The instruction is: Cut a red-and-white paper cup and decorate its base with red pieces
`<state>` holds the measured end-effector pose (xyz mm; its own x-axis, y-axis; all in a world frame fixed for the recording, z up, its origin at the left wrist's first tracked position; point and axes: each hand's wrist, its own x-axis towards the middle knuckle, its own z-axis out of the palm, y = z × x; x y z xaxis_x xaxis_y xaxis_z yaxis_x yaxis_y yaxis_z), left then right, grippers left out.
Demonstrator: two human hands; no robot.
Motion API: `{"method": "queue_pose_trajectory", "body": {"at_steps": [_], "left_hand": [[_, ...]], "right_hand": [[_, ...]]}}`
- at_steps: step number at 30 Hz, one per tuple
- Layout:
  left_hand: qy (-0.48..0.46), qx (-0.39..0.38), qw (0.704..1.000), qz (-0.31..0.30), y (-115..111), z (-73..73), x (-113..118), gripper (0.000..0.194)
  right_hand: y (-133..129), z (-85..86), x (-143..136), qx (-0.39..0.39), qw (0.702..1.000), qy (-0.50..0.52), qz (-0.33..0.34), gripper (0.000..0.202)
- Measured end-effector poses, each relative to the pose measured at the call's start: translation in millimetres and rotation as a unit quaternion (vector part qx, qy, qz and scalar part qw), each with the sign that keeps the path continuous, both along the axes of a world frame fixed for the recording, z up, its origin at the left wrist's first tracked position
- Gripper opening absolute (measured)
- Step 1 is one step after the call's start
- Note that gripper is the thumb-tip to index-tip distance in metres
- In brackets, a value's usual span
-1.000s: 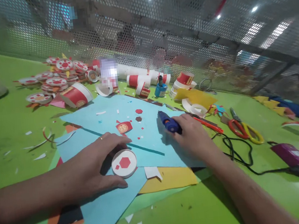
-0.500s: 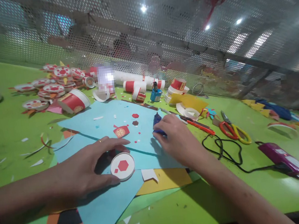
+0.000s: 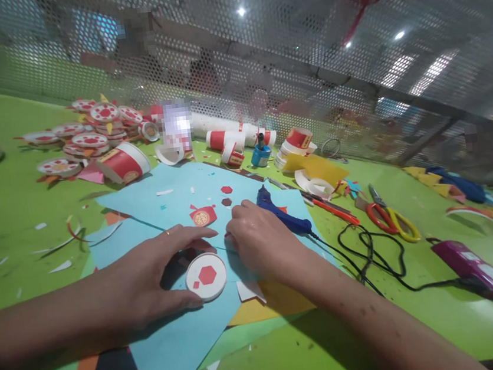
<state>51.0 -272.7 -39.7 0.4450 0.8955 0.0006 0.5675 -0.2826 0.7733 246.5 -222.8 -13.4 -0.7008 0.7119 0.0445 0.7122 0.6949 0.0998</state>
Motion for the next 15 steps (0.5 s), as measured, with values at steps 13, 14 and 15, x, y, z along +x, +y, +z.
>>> {"method": "queue_pose_trajectory", "body": {"at_steps": [13,14,15], "left_hand": [[0.006,0.02,1.0,-0.016,1.4,-0.1,-0.6,0.068],[0.008,0.017,1.0,-0.013,1.1,-0.4,-0.9,0.069],[0.009,0.014,1.0,-0.011,0.8,-0.5,-1.2,0.07]], "right_hand": [[-3.2,-5.7,-0.9,0.031,0.999,0.012,0.038,0.021],[-2.7,-4.6,2.8,0.025,0.998,0.038,0.032,0.02],[-2.5,-2.8,6.6,0.018,0.997,0.068,0.026,0.02]]}}
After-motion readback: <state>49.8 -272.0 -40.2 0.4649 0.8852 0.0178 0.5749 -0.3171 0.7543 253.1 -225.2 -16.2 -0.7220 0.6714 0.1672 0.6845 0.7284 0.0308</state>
